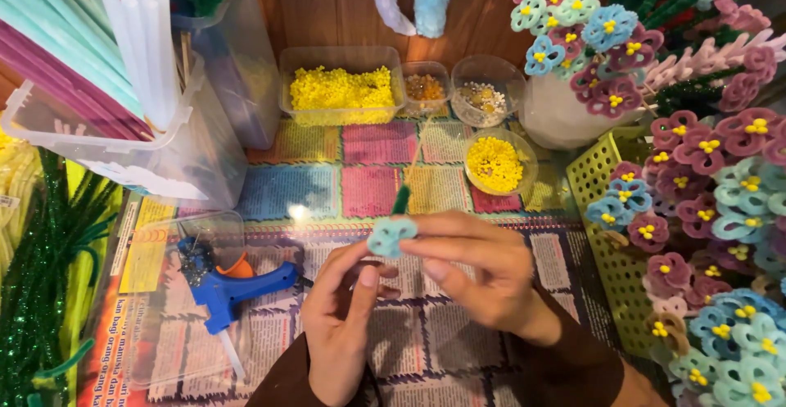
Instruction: The recorder is assembling small decorative flowers from pipe cleaners and yellow beads using a glue gun.
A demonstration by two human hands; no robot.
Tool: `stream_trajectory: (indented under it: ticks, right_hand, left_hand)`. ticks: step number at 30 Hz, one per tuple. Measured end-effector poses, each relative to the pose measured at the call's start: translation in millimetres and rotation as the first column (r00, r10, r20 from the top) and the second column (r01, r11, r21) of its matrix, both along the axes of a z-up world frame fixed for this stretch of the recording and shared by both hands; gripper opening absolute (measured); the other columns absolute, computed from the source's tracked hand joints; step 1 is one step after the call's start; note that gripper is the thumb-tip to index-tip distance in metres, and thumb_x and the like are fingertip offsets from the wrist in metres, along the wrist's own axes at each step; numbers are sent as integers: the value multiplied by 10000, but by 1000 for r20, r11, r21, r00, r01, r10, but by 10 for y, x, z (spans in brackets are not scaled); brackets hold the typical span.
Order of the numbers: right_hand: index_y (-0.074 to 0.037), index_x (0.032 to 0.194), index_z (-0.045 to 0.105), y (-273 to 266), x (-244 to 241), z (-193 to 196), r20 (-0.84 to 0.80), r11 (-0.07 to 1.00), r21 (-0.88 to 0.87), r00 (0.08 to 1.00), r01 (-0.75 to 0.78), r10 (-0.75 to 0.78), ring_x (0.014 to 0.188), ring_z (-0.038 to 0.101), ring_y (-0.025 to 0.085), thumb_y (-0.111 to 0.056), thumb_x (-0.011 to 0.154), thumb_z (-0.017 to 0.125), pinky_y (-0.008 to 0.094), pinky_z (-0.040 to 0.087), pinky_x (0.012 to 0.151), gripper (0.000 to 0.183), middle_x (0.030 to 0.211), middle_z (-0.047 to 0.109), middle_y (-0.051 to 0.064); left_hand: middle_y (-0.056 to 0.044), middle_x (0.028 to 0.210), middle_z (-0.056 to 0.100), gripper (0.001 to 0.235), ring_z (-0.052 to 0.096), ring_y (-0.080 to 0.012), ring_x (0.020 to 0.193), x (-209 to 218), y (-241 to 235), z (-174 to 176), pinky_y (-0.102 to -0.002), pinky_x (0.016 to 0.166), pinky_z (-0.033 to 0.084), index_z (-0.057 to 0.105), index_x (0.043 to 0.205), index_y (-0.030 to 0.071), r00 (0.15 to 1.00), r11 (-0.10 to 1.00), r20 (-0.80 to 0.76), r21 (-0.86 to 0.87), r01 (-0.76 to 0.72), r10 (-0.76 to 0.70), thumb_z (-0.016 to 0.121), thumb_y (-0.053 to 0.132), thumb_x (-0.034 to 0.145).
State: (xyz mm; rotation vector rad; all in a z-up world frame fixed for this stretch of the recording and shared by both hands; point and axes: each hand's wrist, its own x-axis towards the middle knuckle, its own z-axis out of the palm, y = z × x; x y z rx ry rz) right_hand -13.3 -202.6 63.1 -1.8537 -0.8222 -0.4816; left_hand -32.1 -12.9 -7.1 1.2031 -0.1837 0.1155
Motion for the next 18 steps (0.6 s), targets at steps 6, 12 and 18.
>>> stream_trajectory:
  ticks: [6,12,18]
  right_hand:
    - [16,1169,747,-64,77,-638,-98,998,55,995,12,-7,1176,727,289,11,927,692,376,566,1038,248,1252,729,183]
    - [17,1133,742,-95,74,-847,-150,987,161,989,5,20,1189,719,280,29,946,686,372,560,1058,195,1247,730,182]
    - [-14,1126,636,-36,14,-1292,-145,899,435,989,57,8,1113,651,208,-16,969,648,356,555,1033,157,1279,611,126]
  left_hand:
    - [-106,1243,639,356,670,-157,1069,104,-81,-148,-303,853,622,623,1339,-20,997,995,-46,-84,60,-64,618,99,1003]
    - [-79,1213,619,333,643,-138,1023,181,-119,-273,-284,861,602,644,1271,-23,996,996,-44,-28,79,-81,693,17,944]
    - [-73,1149,618,222,628,-123,984,203,-120,-396,-296,849,627,694,1183,-34,998,998,-20,-12,61,-61,701,5,965]
